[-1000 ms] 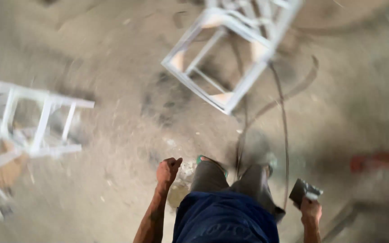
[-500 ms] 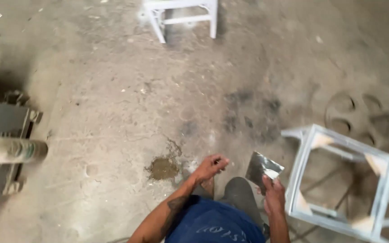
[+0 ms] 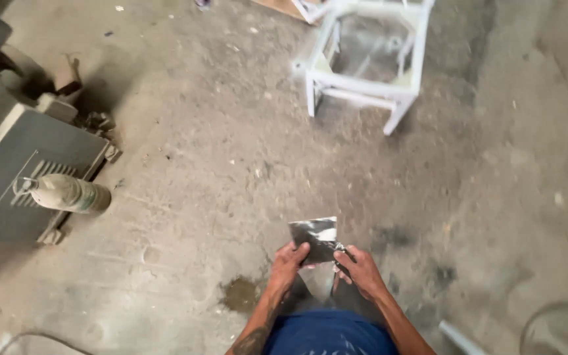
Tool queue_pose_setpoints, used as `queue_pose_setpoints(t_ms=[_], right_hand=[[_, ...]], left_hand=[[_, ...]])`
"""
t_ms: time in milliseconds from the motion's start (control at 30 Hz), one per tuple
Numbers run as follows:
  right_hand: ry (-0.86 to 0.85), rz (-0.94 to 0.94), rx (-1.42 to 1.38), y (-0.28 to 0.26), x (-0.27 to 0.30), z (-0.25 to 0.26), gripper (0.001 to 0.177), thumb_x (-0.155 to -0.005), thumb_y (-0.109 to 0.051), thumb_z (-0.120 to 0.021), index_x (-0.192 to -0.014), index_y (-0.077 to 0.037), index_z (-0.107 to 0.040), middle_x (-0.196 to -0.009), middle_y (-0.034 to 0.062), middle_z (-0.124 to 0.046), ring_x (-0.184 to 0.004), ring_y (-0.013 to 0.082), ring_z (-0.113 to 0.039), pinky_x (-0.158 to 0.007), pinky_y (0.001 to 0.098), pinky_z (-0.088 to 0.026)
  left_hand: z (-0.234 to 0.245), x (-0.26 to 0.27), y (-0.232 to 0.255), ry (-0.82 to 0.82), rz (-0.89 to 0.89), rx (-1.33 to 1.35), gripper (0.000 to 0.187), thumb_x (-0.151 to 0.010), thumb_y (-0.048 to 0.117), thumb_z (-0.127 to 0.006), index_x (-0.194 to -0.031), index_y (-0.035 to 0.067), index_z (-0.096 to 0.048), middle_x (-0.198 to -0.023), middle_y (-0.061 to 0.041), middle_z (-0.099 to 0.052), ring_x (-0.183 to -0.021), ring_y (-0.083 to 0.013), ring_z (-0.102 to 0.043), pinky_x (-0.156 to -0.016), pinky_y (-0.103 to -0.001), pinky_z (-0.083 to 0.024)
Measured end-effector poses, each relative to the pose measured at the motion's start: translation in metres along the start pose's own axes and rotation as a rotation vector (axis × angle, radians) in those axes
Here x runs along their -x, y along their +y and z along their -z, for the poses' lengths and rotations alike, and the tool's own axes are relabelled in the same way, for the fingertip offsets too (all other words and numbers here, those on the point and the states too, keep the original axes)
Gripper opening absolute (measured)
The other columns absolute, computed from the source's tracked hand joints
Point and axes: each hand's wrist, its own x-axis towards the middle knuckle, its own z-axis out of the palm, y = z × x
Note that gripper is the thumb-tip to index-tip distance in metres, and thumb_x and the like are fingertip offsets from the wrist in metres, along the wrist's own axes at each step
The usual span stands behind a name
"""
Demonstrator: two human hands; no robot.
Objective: The person applies white putty to a white metal chair frame using a putty knife and a smaller tool. They scoop putty from a can, spread it onto the frame's joints and lattice, and smooth the surface. The person moves around the frame and sits on the floor to reach different areas.
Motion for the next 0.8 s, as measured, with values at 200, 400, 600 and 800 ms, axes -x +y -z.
queue_pose_setpoints(t_ms=[200, 400, 600, 800], right_hand=[[-0.236, 0.084, 0.138, -0.098, -0.169, -0.008, 0.02, -0.097, -0.019, -0.066, -0.096, 0.001, -0.067, -0.076, 0.0172, -0.072, -0.055, 0.0175, -0.061, -0.045, 0.0287, -0.046], [-0.126, 0.192, 0.224, -0.16, -0.343, -0.063, 0.017, -0.097, -0.012, -0.066, -0.101, 0.003, -0.059, -0.093, 0.0222, -0.075, -0.074, 0.0273, -0.074, -0.065, 0.036, -0.061], [0.022, 0.109, 0.264, -0.196, -0.468, -0.125, 0.021, -0.103, -0.006, -0.052, -0.122, -0.005, -0.044, -0.107, 0.0169, -0.072, -0.073, 0.0195, -0.059, -0.071, 0.0307, -0.047], [0.084, -0.043, 0.434, -0.285, -0.596, -0.212, 0.032, -0.099, -0.024, -0.064, -0.122, -0.001, -0.067, -0.09, 0.0125, -0.06, -0.08, 0.022, -0.053, -0.075, 0.0372, -0.045]], left_hand=[[0.051, -0.072, 0.084, 0.379, -0.176, 0.3, 0.039, -0.093, 0.027, -0.069, -0.124, 0.004, -0.07, -0.105, -0.01, -0.077, -0.09, -0.0202, -0.075, -0.07, -0.034, -0.063], [0.149, -0.166, 0.132, 0.531, -0.21, 0.388, 0.051, -0.089, 0.025, -0.072, -0.135, 0.005, -0.061, -0.111, -0.014, -0.077, -0.095, -0.0272, -0.078, -0.075, -0.038, -0.066], [0.233, -0.323, 0.27, 0.389, -0.448, 0.008, 0.064, -0.095, 0.038, -0.069, -0.146, 0.002, -0.056, -0.138, -0.009, -0.063, -0.126, -0.017, -0.057, -0.107, -0.033, -0.048], [0.297, -0.5, 0.44, 0.345, -0.457, -0.035, 0.031, -0.1, 0.029, -0.065, -0.122, 0.006, -0.069, -0.088, 0.0, -0.064, -0.071, -0.0059, -0.059, -0.051, -0.023, -0.05]])
